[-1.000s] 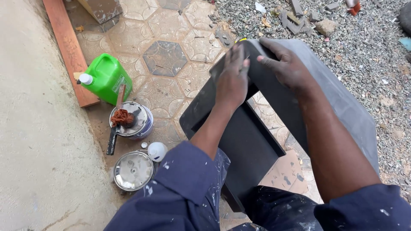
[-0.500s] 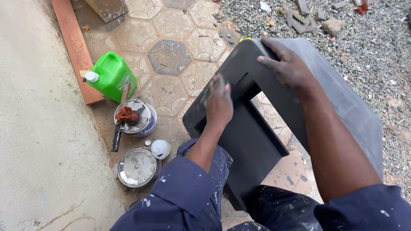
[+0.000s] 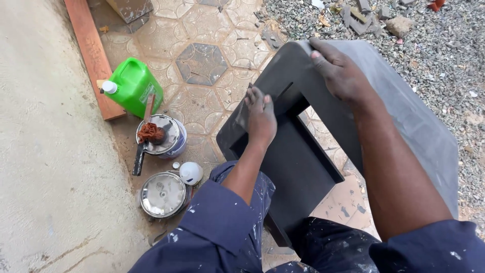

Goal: The person sits on a tiled floor and sands the edges and corners of a black metal frame using a sanding block. They systematically work on different sections of the frame, including the top edge and the legs, to smooth the surface.

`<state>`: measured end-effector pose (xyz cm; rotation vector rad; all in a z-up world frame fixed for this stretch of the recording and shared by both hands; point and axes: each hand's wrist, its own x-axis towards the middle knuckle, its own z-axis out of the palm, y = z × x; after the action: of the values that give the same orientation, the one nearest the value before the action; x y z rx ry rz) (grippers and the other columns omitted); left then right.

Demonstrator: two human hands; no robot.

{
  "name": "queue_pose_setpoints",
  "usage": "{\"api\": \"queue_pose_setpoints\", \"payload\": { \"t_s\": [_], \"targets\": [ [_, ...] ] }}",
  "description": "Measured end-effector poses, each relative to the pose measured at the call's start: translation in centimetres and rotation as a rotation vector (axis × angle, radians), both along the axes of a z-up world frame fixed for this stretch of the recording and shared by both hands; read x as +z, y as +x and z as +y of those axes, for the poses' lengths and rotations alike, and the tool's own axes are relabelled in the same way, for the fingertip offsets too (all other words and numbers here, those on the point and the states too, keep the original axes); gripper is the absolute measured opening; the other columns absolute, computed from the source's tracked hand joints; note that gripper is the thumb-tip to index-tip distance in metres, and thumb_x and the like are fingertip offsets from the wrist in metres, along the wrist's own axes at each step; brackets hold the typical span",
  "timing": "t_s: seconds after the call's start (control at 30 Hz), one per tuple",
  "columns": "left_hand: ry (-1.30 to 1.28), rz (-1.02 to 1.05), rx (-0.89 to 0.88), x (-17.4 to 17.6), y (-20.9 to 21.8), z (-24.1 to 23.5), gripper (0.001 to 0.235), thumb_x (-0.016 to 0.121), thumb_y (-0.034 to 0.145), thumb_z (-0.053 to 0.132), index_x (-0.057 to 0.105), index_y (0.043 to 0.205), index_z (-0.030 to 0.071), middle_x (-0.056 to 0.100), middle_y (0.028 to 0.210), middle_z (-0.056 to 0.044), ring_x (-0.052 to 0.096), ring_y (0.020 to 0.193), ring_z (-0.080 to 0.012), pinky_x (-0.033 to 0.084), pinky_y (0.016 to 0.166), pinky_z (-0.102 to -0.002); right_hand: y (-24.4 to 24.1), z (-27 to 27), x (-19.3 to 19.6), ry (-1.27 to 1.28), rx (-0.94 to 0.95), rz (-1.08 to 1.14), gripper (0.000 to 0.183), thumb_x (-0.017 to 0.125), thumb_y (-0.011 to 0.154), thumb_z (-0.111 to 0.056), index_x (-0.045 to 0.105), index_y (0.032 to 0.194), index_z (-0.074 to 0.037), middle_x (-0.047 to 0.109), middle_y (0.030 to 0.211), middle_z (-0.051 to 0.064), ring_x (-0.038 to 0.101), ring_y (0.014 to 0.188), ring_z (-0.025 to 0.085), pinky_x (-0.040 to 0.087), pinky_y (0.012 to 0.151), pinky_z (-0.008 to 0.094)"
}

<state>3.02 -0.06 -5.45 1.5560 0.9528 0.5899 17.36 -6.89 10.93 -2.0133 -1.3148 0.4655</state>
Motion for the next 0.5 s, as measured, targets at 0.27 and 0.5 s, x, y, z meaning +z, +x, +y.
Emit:
{"api": "queue_pose_setpoints", "payload": {
  "t_s": [0.27,0.5],
  "targets": [
    [0.232,-0.435,-0.16,5.3,2.6,-1.3,0.053,0.038,0.11,0.035,0.032,0.16,0.018,0.019,0.175,-0.006,0.005,0.166,-0.0297,0.009,0.131,-0.045,0.4,-0.1,0.0,0.165,0.001,0.116,0.06,0.031,0.111,-0.038,0.036,0.152,0.005,0.049,0.153,0.022,0.047,0.143,0.03,0.033,0.118,0.036],
    [0.21,-0.161,-0.04,4.4,1.3,-1.8,0.057,0.035,0.107,0.029,0.03,0.158,0.005,0.02,0.171,-0.015,0.007,0.16,-0.0357,0.015,0.128,-0.044,-1.0,-0.4,0.8,0.089,-0.055,-0.003,0.062,0.028,0.109,-0.043,0.037,0.154,-0.001,0.053,0.151,0.019,0.05,0.14,0.029,0.036,0.114,0.037]
  ]
}}
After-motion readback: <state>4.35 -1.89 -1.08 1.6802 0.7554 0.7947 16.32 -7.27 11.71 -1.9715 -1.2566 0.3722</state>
